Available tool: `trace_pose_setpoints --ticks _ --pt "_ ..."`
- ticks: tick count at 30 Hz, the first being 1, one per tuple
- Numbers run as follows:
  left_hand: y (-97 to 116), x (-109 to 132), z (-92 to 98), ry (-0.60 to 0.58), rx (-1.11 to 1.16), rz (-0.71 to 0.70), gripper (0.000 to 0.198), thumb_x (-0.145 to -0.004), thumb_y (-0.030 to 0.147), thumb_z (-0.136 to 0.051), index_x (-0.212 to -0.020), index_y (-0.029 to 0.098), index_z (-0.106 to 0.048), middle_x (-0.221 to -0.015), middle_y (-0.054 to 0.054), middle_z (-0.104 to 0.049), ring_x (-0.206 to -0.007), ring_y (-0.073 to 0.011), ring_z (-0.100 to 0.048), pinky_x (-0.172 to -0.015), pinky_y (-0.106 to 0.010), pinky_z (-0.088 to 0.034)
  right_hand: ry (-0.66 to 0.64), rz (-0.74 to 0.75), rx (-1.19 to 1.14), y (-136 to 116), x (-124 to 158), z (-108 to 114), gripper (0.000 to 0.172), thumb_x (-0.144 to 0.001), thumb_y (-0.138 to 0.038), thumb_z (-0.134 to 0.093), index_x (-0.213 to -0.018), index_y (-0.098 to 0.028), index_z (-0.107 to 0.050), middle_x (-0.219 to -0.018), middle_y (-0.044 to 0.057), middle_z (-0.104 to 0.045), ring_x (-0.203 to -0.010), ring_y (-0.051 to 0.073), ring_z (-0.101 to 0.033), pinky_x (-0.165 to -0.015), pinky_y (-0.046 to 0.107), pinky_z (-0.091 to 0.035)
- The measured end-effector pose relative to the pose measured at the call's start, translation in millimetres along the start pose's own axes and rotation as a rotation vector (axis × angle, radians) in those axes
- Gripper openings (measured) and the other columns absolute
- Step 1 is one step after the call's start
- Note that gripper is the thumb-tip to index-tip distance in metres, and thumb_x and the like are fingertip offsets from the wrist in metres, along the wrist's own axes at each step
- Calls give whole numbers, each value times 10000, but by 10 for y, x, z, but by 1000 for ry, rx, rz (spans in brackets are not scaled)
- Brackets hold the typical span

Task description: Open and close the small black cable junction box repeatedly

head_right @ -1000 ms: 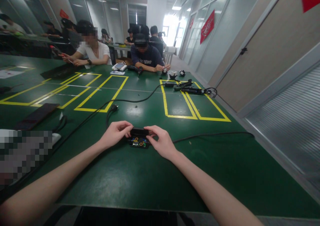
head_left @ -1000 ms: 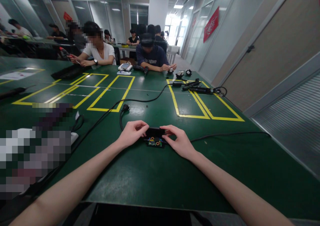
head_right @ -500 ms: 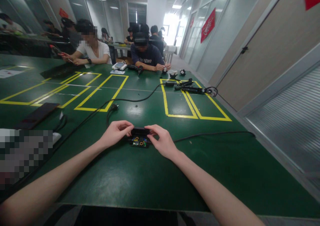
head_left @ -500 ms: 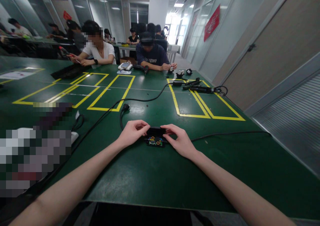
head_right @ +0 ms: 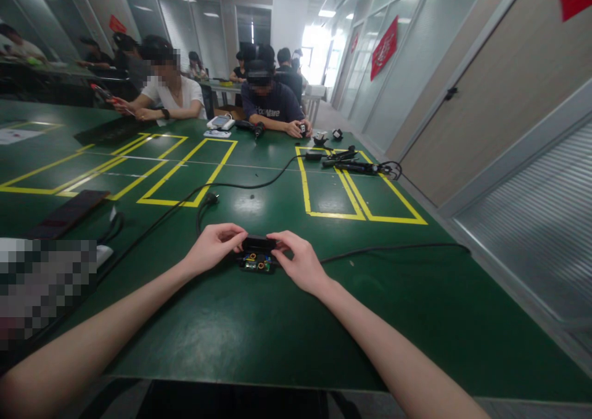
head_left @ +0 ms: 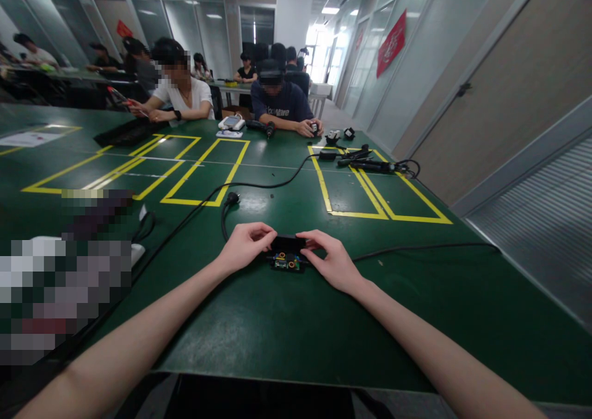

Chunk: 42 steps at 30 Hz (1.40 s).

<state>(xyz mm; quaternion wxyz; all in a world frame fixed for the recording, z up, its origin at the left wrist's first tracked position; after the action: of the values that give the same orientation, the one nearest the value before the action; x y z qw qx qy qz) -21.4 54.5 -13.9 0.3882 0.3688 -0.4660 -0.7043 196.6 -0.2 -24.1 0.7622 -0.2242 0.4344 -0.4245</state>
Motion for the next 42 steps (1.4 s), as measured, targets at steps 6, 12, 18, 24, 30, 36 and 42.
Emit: trace_pose_setpoints --ticks 6,12,18,24,30,36,42 --pt "-37 -8 -3 -9 14 5 295 -854 432 -704 -860 137 -722 -675 -27 -715 -591 -146 -669 -602 -250 -579 -8 1 2 -15 0 -2 285 -929 -165 -614 -1196 -224 -693 -1057 62 -737 -867 189 -718 -812 352 -625" --pt "29 -1 3 13 -43 -27 338 -886 466 -624 -815 151 -724 -706 -30 -703 -631 -148 -652 -607 -243 -549 13 -15 26 -49 2 36 259 -1017 -288 -544 -1214 -224 -699 -1131 88 -754 -1004 221 -716 -928 395 -587" --pt "12 -16 -6 -1 0 -16 490 -944 571 -528 -809 139 -717 -777 -83 -748 -658 -152 -662 -608 -243 -531 -41 59 -4 -120 -10 66 332 -1089 -355 -425 -1166 -215 -717 -992 74 -758 -933 197 -714 -885 353 -572" --pt "48 37 -13 -72 -169 -102 472 -986 515 -489 -807 147 -723 -746 -64 -741 -674 -160 -670 -635 -248 -511 -97 177 72 -209 -14 59 292 -1070 -324 -500 -984 -197 -749 -902 73 -733 -847 192 -694 -779 328 -550" --pt "161 135 -77 -249 -553 -419 417 -791 539 -793 -1002 187 -721 -907 -49 -743 -792 -194 -680 -713 -278 -497 -139 214 116 -242 15 39 160 -998 -276 -606 -1051 -207 -740 -939 75 -700 -862 208 -674 -768 352 -562" --pt "147 101 -112 -268 -702 -459 252 -872 409 -734 -961 186 -658 -898 -39 -693 -813 -196 -658 -697 -277 -463 -218 198 247 -222 27 -4 414 -849 -197 -742 -1253 -256 -672 -1068 64 -642 -936 215 -662 -792 350 -578" --pt "162 86 -114 -254 -769 -453 304 -853 416 -761 -1006 184 -638 -954 -58 -704 -865 -230 -657 -737 -309 -480 -193 179 363 -193 7 -37 370 -877 -188 -708 -1241 -208 -646 -1182 115 -647 -1019 262 -666 -870 408 -571"
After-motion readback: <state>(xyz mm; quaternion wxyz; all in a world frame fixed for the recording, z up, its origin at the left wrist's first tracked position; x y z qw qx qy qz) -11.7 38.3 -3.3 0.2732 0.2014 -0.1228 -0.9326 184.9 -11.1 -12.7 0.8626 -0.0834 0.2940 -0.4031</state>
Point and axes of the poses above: each hand's wrist, its own x-axis away from the middle knuckle, its own z-axis out of the back of the hand, y = z × x, the point moved 3 cm from there along -x, towards the middle knuckle
